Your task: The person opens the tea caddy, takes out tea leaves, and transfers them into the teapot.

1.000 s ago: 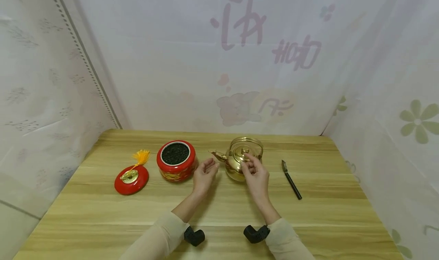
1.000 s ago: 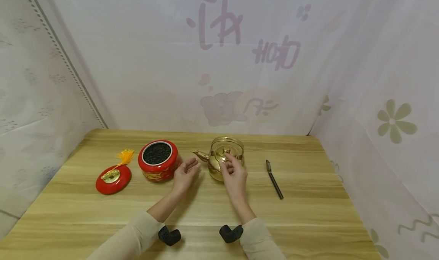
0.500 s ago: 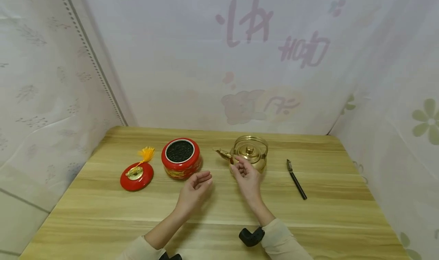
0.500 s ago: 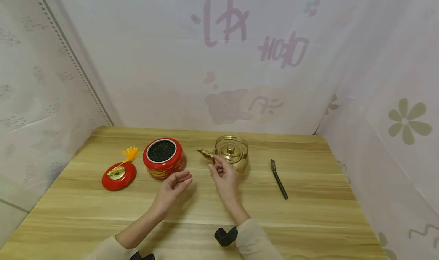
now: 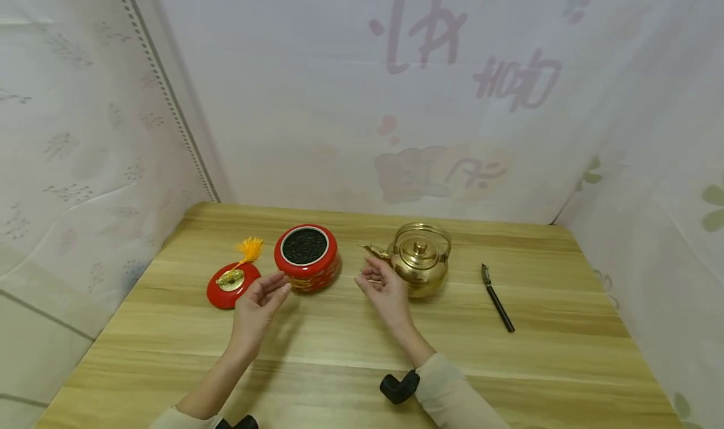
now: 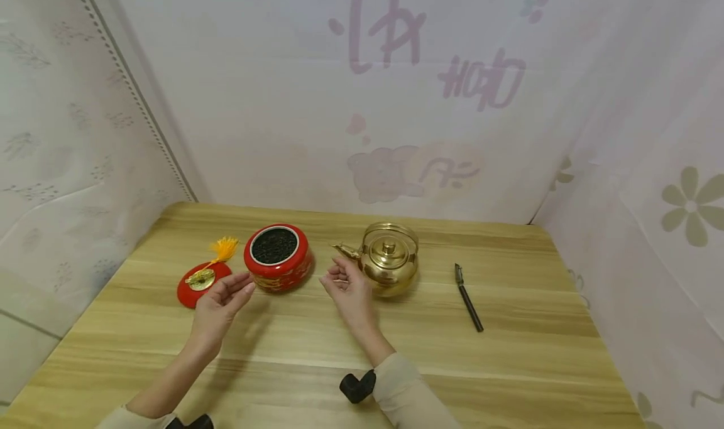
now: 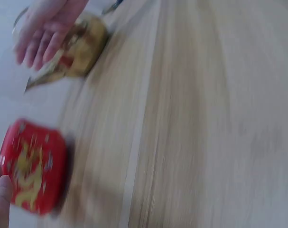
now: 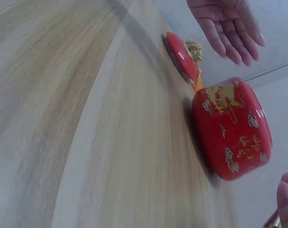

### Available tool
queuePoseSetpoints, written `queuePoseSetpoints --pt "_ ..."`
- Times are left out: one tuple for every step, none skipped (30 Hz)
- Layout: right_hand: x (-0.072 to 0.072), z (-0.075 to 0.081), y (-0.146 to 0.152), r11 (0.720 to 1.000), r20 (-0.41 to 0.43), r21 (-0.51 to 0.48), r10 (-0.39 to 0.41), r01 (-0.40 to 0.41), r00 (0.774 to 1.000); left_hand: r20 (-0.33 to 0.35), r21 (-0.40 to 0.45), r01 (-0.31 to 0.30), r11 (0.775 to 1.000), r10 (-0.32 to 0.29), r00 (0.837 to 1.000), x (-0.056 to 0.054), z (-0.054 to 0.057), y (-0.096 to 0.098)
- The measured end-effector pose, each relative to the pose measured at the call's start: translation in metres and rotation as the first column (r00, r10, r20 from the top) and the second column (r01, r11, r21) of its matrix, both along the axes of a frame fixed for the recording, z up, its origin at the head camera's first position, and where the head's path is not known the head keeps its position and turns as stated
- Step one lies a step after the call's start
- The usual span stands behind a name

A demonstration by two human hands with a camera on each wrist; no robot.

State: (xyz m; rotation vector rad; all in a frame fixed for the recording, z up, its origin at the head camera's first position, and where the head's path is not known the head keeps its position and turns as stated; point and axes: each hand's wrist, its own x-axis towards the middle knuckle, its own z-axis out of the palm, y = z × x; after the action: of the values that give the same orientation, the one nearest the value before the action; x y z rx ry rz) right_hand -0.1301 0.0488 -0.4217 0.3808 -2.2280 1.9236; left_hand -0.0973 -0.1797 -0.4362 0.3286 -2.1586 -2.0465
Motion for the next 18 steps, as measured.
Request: queuePoseSetpoints --pt "-0.001 -0.001 -0.002 1.0 0.016 -0.012 0.016 -0.015 1.0 -0.012 -0.001 -0.022 1.0 0.022 1.0 0.0 0.0 -0.006" --pt "-0.002 -0.002 -0.004 0.999 0.03 -0.023 0.03 -0.029 0.999 -0.023 0.004 -0.041 0.999 0.041 0.999 0.0 0.0 -0.011" --pt "-0.003 -0.003 -0.006 0.998 0.045 -0.032 0.046 -0.044 0.998 -0.033 0.012 -0.058 0.998 0.059 0.998 0.0 0.0 -0.017" --pt "-0.004 -0.004 -0.008 0.998 0.062 -0.041 0.058 -0.056 0.996 -0.04 0.021 -0.074 0.997 0.075 0.996 0.0 0.0 -0.022" --pt "-0.005 -0.005 -0.009 0.997 0.074 -0.045 0.07 -0.067 0.995 -0.047 0.031 -0.09 0.995 0.092 0.995 0.0 0.0 -0.027" --pt "-0.006 -0.006 -0.011 0.995 0.082 -0.053 0.084 -0.08 0.993 -0.05 0.041 -0.108 0.993 0.111 0.993 -0.001 -0.001 -0.031" --pt "-0.007 -0.007 -0.013 0.995 0.086 -0.052 0.094 -0.089 0.992 -0.051 0.045 -0.129 0.991 0.131 0.99 -0.001 -0.001 -0.036" --pt "-0.008 -0.008 -0.015 0.994 0.084 -0.049 0.099 -0.095 0.991 -0.052 0.041 -0.148 0.988 0.15 0.987 -0.002 -0.001 -0.04" --pt "-0.009 -0.008 -0.017 0.994 0.086 -0.048 0.106 -0.102 0.991 -0.055 0.034 -0.167 0.985 0.169 0.984 -0.003 -0.002 -0.044" --pt "-0.01 -0.009 -0.018 0.993 0.084 -0.044 0.109 -0.105 0.991 -0.055 0.026 -0.184 0.983 0.185 0.981 -0.004 -0.002 -0.047" --pt "-0.011 -0.01 -0.02 0.994 0.082 -0.036 0.11 -0.108 0.991 -0.056 0.02 -0.2 0.98 0.201 0.978 -0.004 -0.003 -0.051" --pt "-0.012 -0.01 -0.022 0.993 0.083 -0.034 0.113 -0.111 0.99 -0.055 0.012 -0.216 0.976 0.216 0.975 -0.005 -0.004 -0.054" --pt "-0.013 -0.011 -0.023 0.993 0.085 -0.027 0.114 -0.112 0.99 -0.053 -0.001 -0.229 0.973 0.229 0.972 -0.005 -0.004 -0.056" --pt "-0.014 -0.011 -0.025 0.993 0.089 -0.023 0.117 -0.115 0.989 -0.054 -0.006 -0.241 0.97 0.241 0.969 -0.006 -0.005 -0.059" --pt "-0.015 -0.012 -0.026 0.993 0.091 -0.019 0.121 -0.12 0.988 -0.052 -0.015 -0.253 0.967 0.252 0.966 -0.007 -0.005 -0.062" --pt "-0.016 -0.012 -0.027 0.992 0.087 -0.01 0.123 -0.122 0.989 -0.048 -0.015 -0.259 0.966 0.258 0.965 -0.008 -0.006 -0.065" --pt "-0.017 -0.012 -0.029 0.992 0.086 -0.001 0.124 -0.124 0.989 -0.048 -0.035 -0.266 0.963 0.264 0.963 -0.008 -0.007 -0.067" --pt "-0.017 -0.013 -0.03 0.992 0.085 0.004 0.125 -0.125 0.989 -0.05 -0.069 -0.271 0.96 0.268 0.962 -0.009 -0.008 -0.07"
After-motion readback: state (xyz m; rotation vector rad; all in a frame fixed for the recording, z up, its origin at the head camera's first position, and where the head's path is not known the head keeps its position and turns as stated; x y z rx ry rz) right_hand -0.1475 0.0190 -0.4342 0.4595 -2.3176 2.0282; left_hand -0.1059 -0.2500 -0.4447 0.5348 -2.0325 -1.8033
